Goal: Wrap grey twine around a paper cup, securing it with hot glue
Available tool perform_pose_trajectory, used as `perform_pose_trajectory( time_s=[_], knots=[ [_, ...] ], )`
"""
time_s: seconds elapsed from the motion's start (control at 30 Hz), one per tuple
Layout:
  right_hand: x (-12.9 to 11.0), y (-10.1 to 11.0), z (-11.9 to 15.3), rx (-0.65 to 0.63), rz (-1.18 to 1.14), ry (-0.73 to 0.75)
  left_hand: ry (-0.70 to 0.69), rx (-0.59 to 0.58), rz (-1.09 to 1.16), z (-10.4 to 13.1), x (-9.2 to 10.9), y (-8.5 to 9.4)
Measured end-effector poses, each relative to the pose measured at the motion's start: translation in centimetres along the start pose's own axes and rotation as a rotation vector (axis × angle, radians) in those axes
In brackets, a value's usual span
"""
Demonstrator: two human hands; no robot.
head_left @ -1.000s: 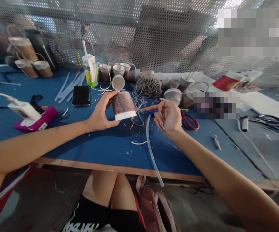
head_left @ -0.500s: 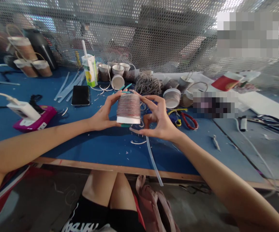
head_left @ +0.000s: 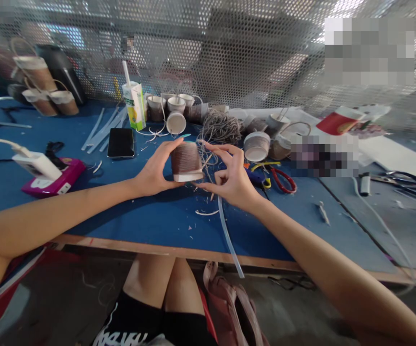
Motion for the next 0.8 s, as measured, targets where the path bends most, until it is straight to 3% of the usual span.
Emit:
perform_pose_trajectory(
  time_s=[0.17,0.33,0.47,0.57,0.67,0.8],
  knots=[
    [-0.3,0.4,-0.1,0.101,0.055,-0.054,0.017,0.226,-0.151,0.1,-0.8,0.4],
    [0.0,0.5,0.1,0.045,0.052,-0.071,-0.007,0.334,-0.216,0.0,-1.1,0.3],
    [0.4,1.3,0.0,0.164,0.028,-0.046,-0.031,0.385,-0.221,0.0,-1.1,0.1],
    [0.5,2.6,-0.4,0.236,0.213,-0.063,-0.040,0.399,-0.217,0.0,-0.8,0.1],
    [0.8,4.3,-0.8,0.207,0.547,-0.080,-0.088,0.462,-0.213,0.0,-0.5,0.4],
    [3.3,7.3,-0.7,0.221,0.754,0.029,-0.215,0.538,-0.232,0.0,-0.5,0.7]
  ],
)
Point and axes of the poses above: each hand's wrist, its own z-axis away from the middle knuckle, its own y-axis out of the back of the hand, x = y × z, the point moved 2 cm from there along -z, towards the middle knuckle, and after that the axes turned 4 degrees about y, right-handed, at the moved point
